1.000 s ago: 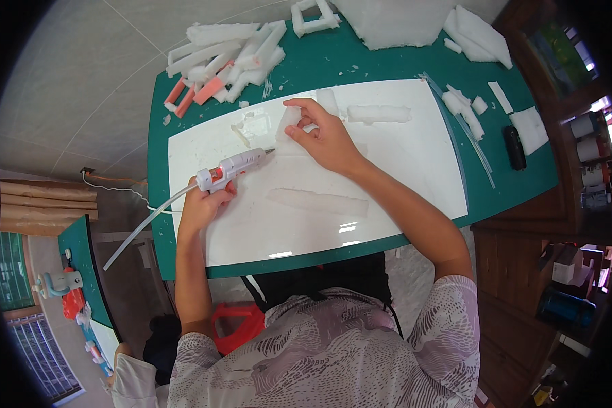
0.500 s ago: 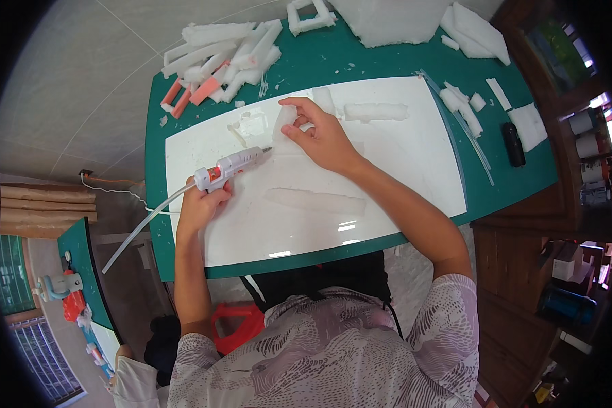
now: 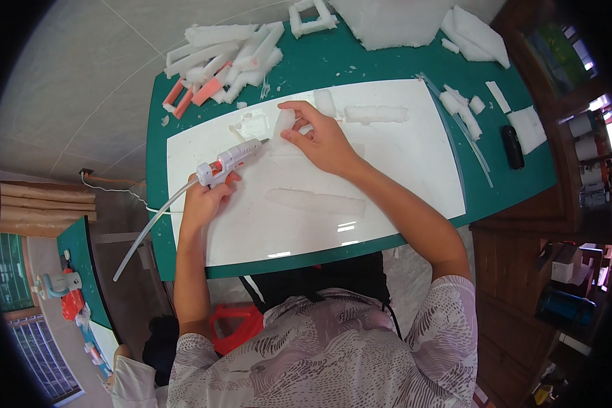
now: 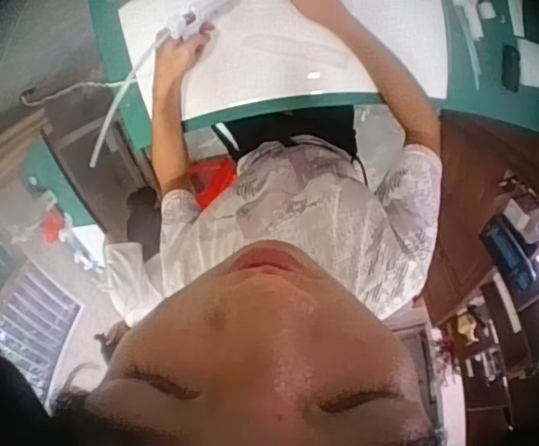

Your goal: Glue pieces of white foam together using a hot glue gun to create a structured object.

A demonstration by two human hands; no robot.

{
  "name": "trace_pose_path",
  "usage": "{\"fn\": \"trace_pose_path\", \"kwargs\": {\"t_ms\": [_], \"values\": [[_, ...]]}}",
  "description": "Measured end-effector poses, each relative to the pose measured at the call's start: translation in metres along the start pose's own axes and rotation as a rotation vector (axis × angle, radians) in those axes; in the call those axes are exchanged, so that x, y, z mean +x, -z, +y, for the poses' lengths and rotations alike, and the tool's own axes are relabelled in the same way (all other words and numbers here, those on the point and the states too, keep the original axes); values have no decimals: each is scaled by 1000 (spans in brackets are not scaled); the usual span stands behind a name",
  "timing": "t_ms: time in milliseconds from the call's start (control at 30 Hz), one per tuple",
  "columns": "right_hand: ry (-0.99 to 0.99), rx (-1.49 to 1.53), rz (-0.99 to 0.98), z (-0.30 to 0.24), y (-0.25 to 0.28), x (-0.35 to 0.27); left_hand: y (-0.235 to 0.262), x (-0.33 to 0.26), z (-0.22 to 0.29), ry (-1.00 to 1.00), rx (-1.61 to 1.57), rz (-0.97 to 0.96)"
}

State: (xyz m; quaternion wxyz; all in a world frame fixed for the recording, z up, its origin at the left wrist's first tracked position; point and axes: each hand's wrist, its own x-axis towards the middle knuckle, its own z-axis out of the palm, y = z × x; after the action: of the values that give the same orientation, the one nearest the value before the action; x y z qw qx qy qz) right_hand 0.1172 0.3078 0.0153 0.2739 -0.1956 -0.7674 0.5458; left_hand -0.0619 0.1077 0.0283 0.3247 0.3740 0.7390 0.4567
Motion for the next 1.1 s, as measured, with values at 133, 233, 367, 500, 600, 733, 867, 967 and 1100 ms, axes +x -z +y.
{"fn": "trace_pose_path", "kwargs": {"t_ms": [133,233,367,500,600,733,867,967,1100], "values": [[48,-34,-4,0,-5,-2,0,-1,3,23,-41,71],[90,-124,27,-5,-6,-4,1,0,2,-10,-95,166],[82,-239,-29,-11,-13,-7,4,1,0,-53,-76,207],[98,-275,-47,-13,-17,-5,6,1,-7,-8,-29,188],[62,-257,-50,-12,-16,-3,8,1,-7,-28,8,189],[37,-381,-78,-21,-18,-1,8,1,-5,7,-27,171],[41,-426,-91,-18,-22,-2,11,0,-7,-22,-36,182],[61,-432,-69,-16,-23,-1,12,-3,1,6,-48,178],[157,-395,-37,-10,-22,-1,13,-2,3,21,-28,157]]}}
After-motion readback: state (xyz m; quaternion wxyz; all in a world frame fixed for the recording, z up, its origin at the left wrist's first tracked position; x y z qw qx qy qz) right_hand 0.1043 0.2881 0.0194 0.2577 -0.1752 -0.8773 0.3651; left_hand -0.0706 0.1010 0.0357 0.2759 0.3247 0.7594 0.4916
